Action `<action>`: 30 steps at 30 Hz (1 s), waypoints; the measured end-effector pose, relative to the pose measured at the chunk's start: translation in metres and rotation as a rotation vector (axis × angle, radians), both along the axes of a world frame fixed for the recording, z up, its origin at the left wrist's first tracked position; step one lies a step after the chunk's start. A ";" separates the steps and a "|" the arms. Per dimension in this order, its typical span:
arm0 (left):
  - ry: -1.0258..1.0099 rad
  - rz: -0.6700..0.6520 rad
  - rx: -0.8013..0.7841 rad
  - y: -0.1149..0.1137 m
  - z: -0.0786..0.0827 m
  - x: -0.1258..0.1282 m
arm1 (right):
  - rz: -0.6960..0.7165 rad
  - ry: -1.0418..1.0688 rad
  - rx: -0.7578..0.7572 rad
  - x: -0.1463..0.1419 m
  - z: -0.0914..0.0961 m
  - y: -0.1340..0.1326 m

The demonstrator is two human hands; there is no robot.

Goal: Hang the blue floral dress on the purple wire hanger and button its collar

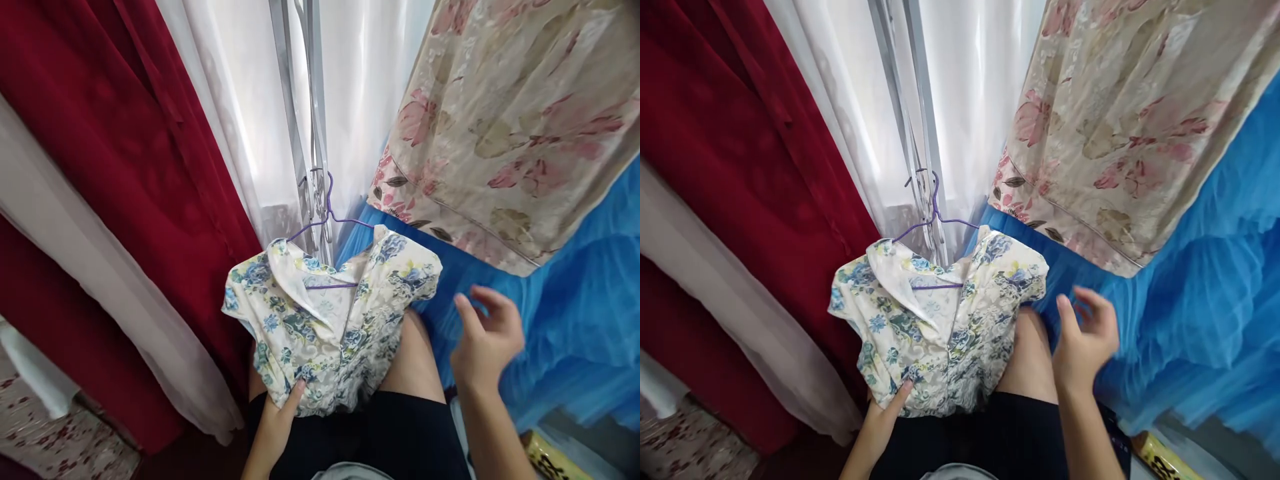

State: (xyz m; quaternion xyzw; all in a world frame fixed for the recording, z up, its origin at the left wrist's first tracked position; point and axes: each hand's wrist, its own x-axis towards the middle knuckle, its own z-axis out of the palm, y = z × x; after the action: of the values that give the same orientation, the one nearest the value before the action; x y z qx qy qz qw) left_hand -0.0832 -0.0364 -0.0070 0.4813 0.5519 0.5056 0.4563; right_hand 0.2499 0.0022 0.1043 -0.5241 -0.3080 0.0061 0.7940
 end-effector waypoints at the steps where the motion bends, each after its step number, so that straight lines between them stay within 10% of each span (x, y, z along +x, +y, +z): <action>1: 0.005 -0.008 -0.009 -0.002 0.000 0.002 | -0.067 0.101 0.036 -0.004 -0.017 -0.009; 5: -0.011 -0.107 -0.038 -0.011 -0.003 0.019 | 0.658 0.073 -0.371 -0.018 -0.057 -0.033; 9: -0.014 -0.086 -0.026 -0.016 -0.005 0.037 | 1.264 -0.109 -0.645 -0.047 -0.051 -0.031; 16: 0.028 -0.081 -0.045 -0.022 -0.001 0.036 | 1.202 -0.073 -0.541 -0.089 -0.051 -0.020; 30: 0.006 -0.058 -0.037 -0.026 0.010 0.048 | 1.244 0.002 -0.506 -0.072 -0.053 -0.020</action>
State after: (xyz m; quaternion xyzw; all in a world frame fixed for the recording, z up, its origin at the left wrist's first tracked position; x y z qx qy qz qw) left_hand -0.0349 -0.0621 0.0026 0.4902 0.5484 0.4802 0.4779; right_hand 0.1779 -0.0173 0.0517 -0.4190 -0.5409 0.5350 0.4956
